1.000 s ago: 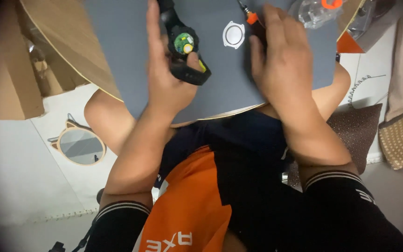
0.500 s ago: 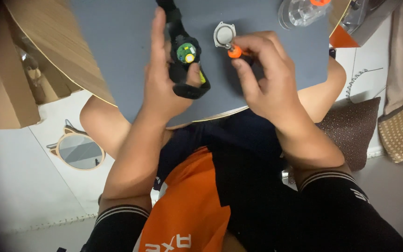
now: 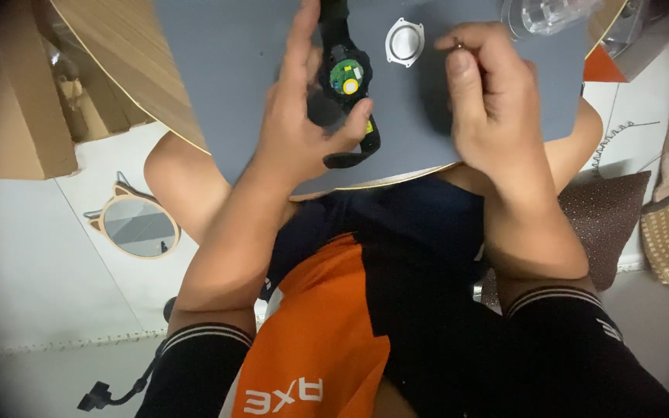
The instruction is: Disassembling a smartwatch to access internal components using precision tools.
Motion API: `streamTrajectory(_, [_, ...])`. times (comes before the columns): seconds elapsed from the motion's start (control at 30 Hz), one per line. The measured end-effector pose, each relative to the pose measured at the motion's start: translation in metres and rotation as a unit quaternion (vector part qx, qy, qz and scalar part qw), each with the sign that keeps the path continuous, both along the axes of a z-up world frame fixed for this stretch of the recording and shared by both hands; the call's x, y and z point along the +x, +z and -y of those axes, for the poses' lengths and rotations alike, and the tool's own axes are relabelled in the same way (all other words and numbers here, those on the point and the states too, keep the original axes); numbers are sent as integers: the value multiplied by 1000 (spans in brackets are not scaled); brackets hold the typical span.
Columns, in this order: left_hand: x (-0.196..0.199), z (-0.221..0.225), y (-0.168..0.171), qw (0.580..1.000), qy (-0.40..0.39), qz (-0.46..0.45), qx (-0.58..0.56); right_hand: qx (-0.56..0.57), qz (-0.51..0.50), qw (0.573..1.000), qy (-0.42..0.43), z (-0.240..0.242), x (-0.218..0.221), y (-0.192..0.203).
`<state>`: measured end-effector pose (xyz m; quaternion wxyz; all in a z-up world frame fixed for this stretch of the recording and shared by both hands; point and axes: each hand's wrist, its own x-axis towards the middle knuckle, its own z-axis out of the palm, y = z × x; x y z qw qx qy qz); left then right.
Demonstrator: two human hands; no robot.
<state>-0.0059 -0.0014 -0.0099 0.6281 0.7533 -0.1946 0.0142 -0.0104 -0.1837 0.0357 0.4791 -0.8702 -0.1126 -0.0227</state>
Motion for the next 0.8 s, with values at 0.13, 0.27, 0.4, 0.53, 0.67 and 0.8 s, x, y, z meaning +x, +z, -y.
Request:
streamTrajectory(0.13, [-1, -1, 0, 1000, 2, 1, 7, -42, 45, 998, -2, -2, 6, -1])
streamTrajectory(0.27, [-1, -2, -1, 1000, -1, -4, -16, -176, 157, 972, -10, -5, 12, -4])
streamTrajectory(0.4, [-2, -5, -8, 1000, 22, 19, -11, -244, 187, 952, -6, -11, 15, -6])
streamTrajectory(0.53, [-1, -5, 0, 996, 34, 52, -63, -264, 183, 947, -18, -15, 17, 5])
streamTrajectory(0.67, [1, -8, 22, 996, -29, -13, -89, -137, 167, 976, 33, -14, 12, 21])
streamTrajectory(0.8, [11, -3, 40, 995, -66, 20, -66, 74, 117, 987, 80, -15, 11, 41])
